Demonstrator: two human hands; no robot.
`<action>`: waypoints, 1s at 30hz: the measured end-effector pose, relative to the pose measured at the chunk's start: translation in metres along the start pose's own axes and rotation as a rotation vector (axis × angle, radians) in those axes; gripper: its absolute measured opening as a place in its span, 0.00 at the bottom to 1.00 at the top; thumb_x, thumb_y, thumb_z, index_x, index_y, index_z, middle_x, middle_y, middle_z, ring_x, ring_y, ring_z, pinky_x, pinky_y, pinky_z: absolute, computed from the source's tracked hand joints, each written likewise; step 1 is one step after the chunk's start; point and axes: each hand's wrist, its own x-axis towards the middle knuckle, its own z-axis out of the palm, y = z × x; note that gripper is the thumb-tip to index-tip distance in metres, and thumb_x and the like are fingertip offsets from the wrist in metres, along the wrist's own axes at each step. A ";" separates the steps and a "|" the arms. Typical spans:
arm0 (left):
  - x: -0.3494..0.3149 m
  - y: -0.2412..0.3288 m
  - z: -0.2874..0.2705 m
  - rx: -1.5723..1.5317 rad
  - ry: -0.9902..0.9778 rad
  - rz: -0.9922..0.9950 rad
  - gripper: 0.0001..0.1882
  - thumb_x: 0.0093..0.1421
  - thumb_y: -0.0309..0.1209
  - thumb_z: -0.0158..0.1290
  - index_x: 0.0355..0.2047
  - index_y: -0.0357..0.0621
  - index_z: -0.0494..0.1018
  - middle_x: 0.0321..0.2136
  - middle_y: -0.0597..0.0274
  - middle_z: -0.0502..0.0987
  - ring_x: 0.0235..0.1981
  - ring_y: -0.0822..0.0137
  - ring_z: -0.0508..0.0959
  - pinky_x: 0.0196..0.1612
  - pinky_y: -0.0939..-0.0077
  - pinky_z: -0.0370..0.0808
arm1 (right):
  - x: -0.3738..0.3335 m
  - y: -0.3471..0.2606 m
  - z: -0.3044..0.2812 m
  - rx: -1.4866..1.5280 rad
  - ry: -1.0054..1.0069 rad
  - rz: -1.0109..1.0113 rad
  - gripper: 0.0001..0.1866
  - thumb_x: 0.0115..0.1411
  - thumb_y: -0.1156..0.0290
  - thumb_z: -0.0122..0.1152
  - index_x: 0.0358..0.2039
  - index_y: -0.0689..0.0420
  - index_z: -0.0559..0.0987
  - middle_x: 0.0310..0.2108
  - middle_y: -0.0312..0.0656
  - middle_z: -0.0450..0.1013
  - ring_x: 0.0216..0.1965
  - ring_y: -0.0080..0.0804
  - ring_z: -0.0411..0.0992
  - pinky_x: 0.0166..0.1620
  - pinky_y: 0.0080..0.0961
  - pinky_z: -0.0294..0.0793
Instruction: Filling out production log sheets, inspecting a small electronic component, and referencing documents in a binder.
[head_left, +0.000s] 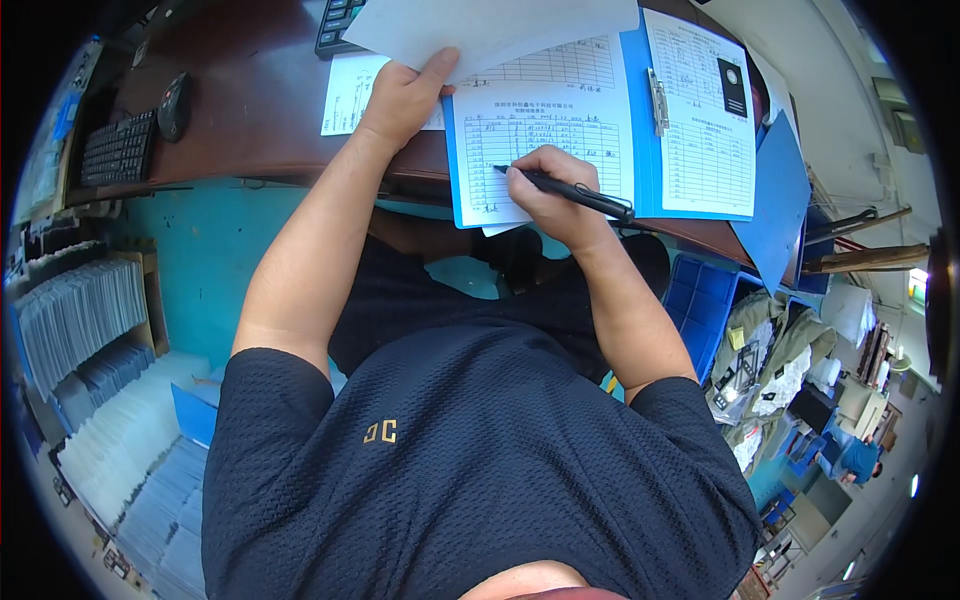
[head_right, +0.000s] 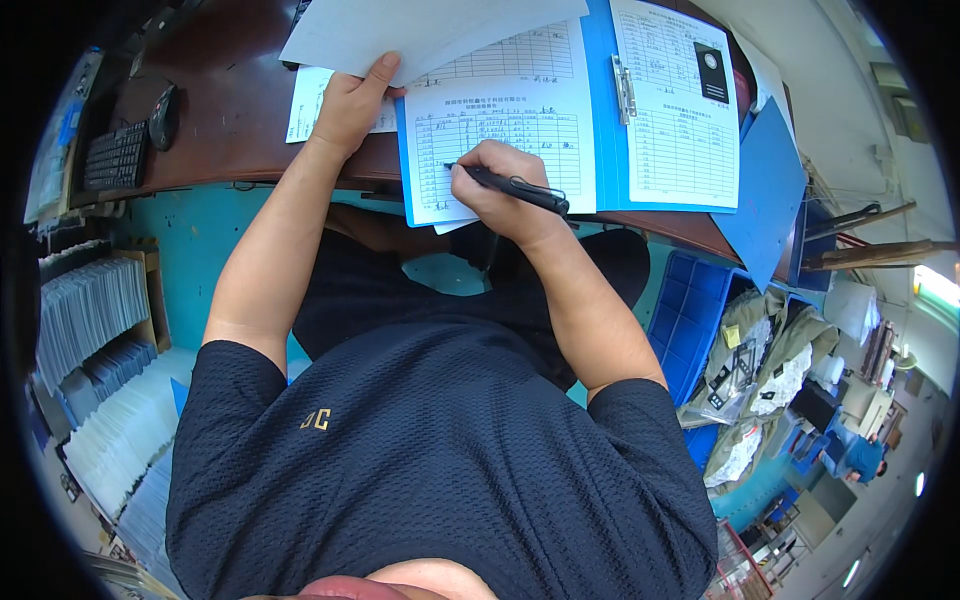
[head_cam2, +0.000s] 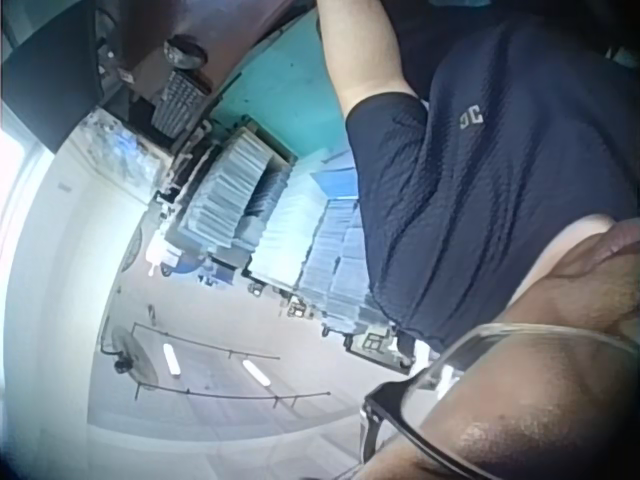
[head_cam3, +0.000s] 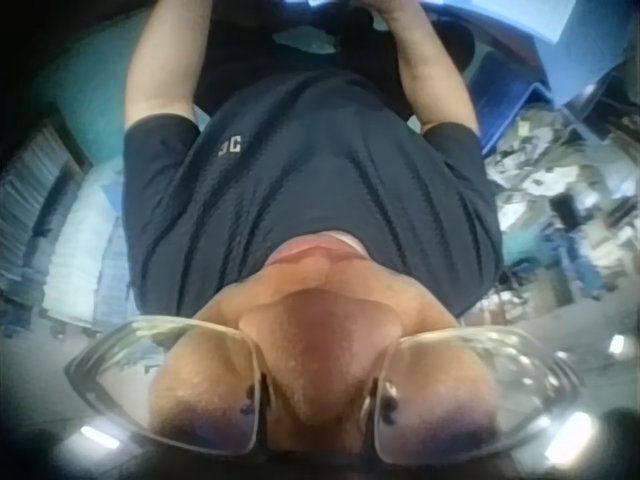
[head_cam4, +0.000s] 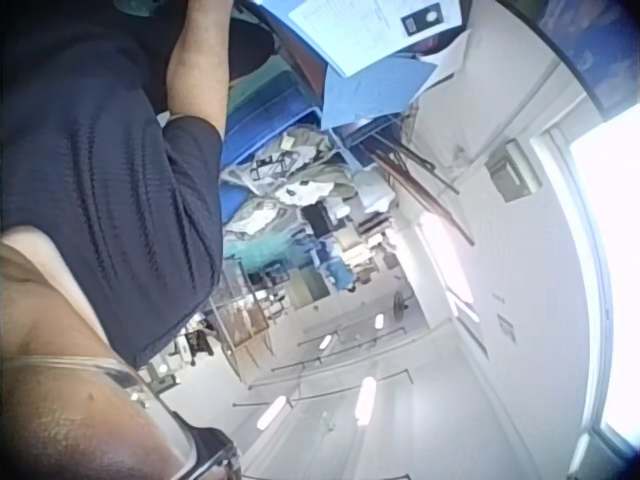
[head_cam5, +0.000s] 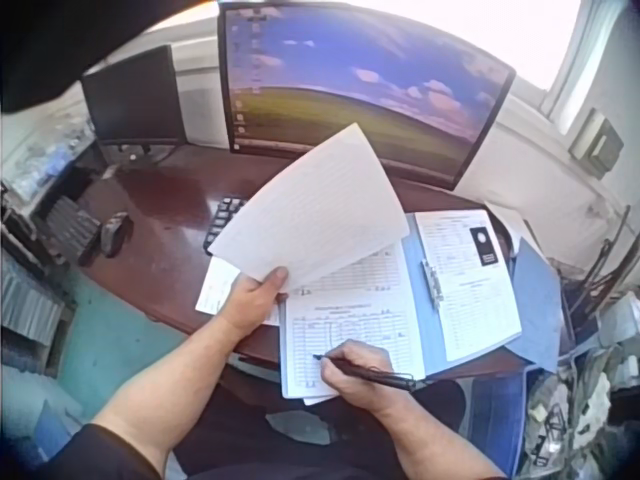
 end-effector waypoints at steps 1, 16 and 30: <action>0.000 0.000 0.000 0.026 -0.002 -0.005 0.24 0.67 0.47 0.56 0.40 0.33 0.80 0.30 0.59 0.81 0.31 0.69 0.78 0.39 0.74 0.75 | 0.000 0.000 -0.001 -0.007 -0.015 0.008 0.08 0.55 0.69 0.66 0.27 0.62 0.82 0.24 0.44 0.78 0.25 0.33 0.78 0.32 0.26 0.77; -0.001 -0.002 0.001 0.064 0.027 0.007 0.24 0.66 0.47 0.56 0.39 0.32 0.80 0.29 0.58 0.81 0.31 0.69 0.78 0.38 0.75 0.75 | -0.002 0.002 -0.004 0.036 0.046 0.028 0.07 0.54 0.71 0.66 0.26 0.62 0.81 0.23 0.43 0.77 0.23 0.31 0.76 0.31 0.24 0.76; 0.002 -0.002 0.000 0.021 0.006 0.008 0.25 0.66 0.48 0.56 0.40 0.32 0.80 0.30 0.58 0.82 0.31 0.69 0.78 0.38 0.75 0.75 | -0.001 0.004 -0.001 0.022 0.085 -0.033 0.06 0.54 0.73 0.66 0.25 0.62 0.81 0.22 0.43 0.77 0.22 0.31 0.76 0.28 0.23 0.75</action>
